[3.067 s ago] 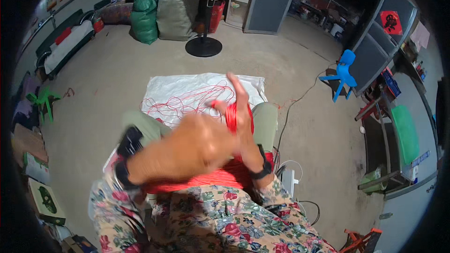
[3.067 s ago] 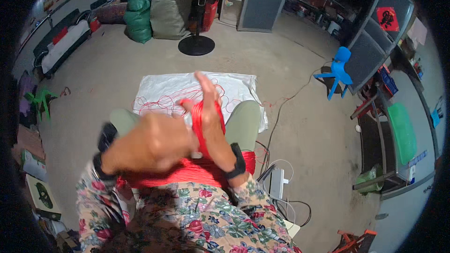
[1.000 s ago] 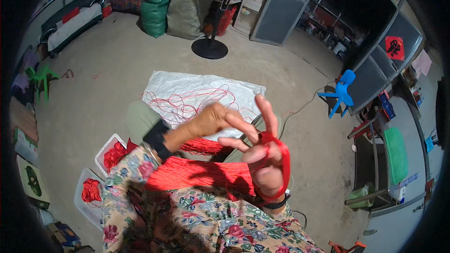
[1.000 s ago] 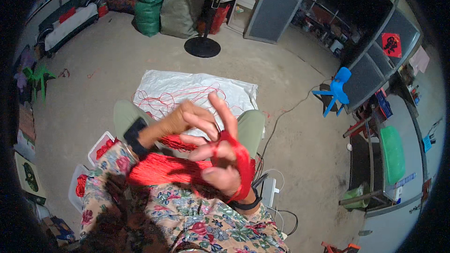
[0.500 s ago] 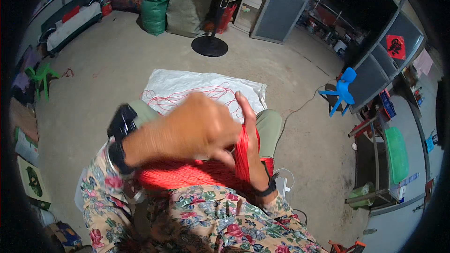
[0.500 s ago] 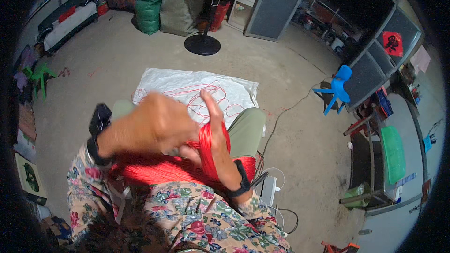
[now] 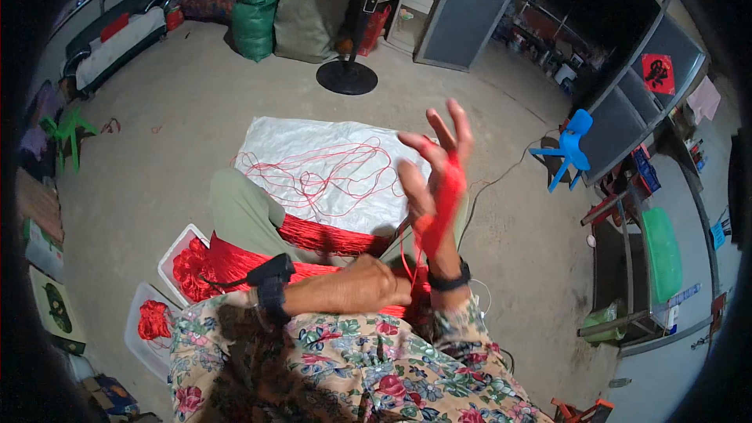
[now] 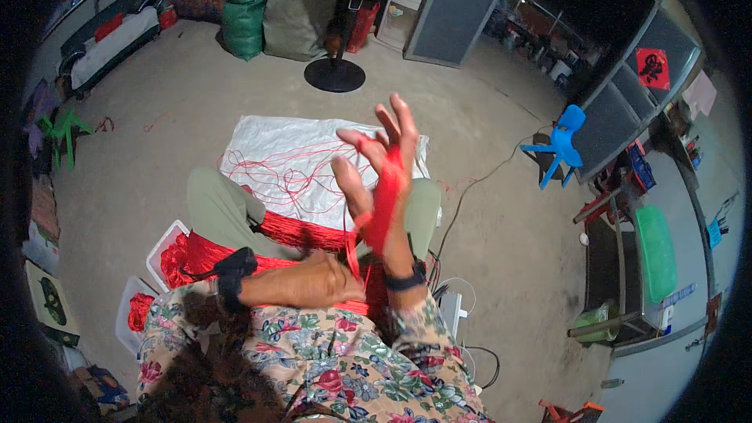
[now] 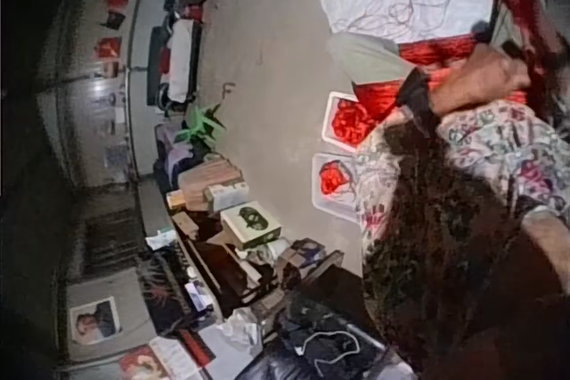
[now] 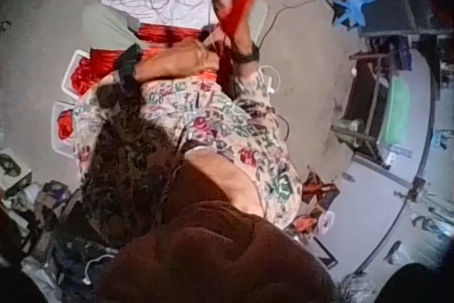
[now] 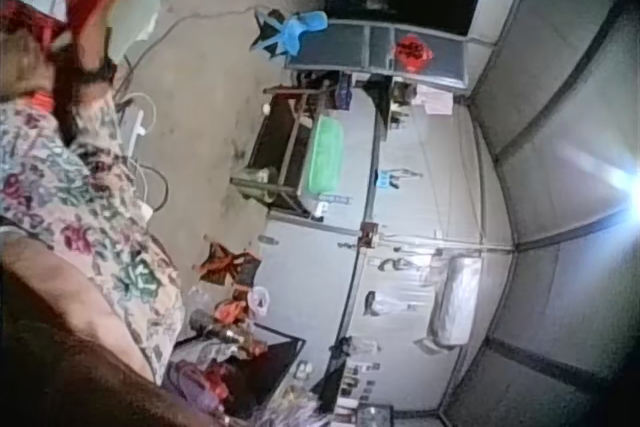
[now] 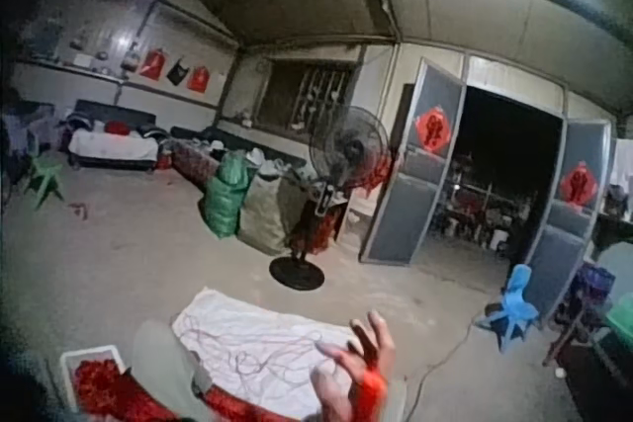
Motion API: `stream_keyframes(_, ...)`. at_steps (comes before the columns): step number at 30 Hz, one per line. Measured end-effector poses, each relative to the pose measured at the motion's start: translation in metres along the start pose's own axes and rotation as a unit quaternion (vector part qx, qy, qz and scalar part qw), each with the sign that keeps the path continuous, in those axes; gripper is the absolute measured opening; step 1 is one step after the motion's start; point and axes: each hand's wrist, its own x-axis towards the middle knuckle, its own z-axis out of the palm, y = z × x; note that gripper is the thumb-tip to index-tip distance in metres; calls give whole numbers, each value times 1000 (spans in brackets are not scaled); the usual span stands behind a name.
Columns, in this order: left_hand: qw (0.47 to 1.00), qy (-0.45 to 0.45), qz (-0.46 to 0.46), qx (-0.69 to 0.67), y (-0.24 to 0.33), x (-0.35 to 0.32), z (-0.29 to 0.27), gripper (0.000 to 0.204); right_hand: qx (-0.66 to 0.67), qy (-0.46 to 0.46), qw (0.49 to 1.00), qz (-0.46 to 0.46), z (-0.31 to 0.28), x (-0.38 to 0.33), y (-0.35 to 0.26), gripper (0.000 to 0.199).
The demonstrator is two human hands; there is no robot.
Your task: Tying and organizing red bundles of fiber for manufacturing.
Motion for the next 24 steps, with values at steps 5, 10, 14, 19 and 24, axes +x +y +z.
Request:
stream_keyframes(5, 986, 43, 75, -144, 36, -1, -71, 14, -171, -94, 980, -43, 12, -36, 43, 29)
stream_keyframes(10, 971, 224, 61, 50, -8, 4, -150, 9, -38, -190, 979, -64, 0, -48, -39, 34)
stream_keyframes(14, 972, 225, -42, -57, -39, 8, -176, 12, -35, -129, 991, -10, -20, -50, -63, 30)
stream_keyframes(19, 949, 269, -88, -139, -77, 26, -139, 15, 103, -131, 985, 40, -31, -52, -72, 28)
stream_keyframes(24, 968, 120, -115, -189, -68, 14, -13, 17, 271, -42, 961, 22, -15, -15, -59, 33)
